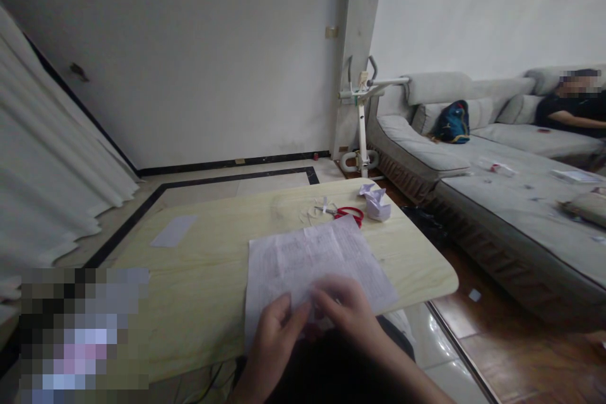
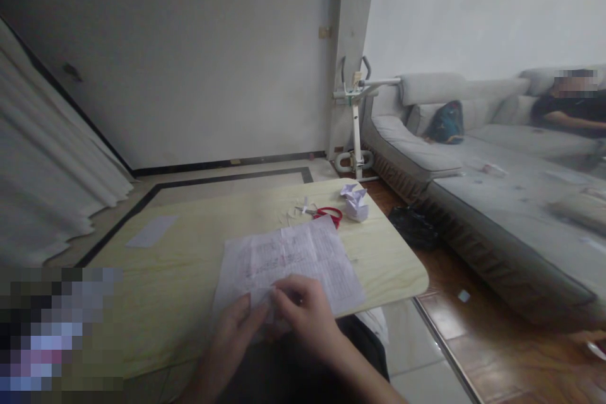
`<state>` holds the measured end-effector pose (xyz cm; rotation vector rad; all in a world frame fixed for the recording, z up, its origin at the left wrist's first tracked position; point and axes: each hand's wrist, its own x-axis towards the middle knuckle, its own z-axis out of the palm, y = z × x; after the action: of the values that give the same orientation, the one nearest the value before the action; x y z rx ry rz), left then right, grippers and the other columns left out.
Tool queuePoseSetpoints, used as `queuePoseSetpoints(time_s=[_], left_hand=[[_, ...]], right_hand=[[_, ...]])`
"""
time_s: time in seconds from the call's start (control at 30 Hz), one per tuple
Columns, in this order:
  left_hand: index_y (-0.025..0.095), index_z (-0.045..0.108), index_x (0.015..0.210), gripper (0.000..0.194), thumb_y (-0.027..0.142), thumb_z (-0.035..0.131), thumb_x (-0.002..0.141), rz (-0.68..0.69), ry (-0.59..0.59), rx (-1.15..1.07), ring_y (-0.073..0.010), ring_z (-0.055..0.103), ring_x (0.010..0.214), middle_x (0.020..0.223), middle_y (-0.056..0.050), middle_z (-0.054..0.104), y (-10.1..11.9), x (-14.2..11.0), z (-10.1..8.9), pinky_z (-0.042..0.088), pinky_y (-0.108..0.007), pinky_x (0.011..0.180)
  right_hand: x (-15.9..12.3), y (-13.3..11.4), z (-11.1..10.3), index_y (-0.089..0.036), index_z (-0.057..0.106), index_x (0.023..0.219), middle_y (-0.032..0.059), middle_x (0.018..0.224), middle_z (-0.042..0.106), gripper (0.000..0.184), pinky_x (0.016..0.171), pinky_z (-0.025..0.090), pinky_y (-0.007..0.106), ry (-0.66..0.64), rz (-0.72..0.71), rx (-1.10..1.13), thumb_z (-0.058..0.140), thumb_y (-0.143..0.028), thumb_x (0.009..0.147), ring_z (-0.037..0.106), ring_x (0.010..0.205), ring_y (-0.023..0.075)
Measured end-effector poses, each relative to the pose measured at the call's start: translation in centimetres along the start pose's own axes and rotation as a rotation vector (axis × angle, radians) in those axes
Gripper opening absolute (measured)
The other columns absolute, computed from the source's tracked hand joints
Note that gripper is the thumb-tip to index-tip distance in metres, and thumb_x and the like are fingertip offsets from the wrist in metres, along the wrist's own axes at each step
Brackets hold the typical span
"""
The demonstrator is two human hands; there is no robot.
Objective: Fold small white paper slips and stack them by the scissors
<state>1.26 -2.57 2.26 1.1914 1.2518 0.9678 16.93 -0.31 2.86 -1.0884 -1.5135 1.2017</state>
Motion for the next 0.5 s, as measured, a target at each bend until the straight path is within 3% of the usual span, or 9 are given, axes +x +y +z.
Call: queuePoseSetpoints(time_s=[0.17,0.5], left_hand=[[0.017,0.064,0.075,0.028,0.044,0.064,0.084,-0.020,0.033,-0.021,-0.0190,0.069,0.064,0.068,-0.002,0.071,0.03,-0.09,0.03,0.055,-0.025,0.057],[0.017,0.068,0.073,0.029,0.045,0.070,0.080,-0.046,-0.024,-0.179,-0.0170,0.067,0.062,0.067,-0.001,0.068,0.55,-0.09,0.10,0.055,-0.024,0.058]], right_hand=[[-0.07,-0.01,0.06,-0.015,0.063,0.063,-0.0007,0.059,0.056,0.030,0.057,0.042,0.025,-0.001,0.003,-0.002,0.060,-0.033,0.087,0.053,0.057,0.0136],[-0.01,-0.27,0.05,-0.015,0.065,0.068,-0.0001,0.060,0.057,0.029,0.055,0.041,0.025,-0.027,0.038,0.045,0.058,-0.037,0.086,0.054,0.056,0.0140]])
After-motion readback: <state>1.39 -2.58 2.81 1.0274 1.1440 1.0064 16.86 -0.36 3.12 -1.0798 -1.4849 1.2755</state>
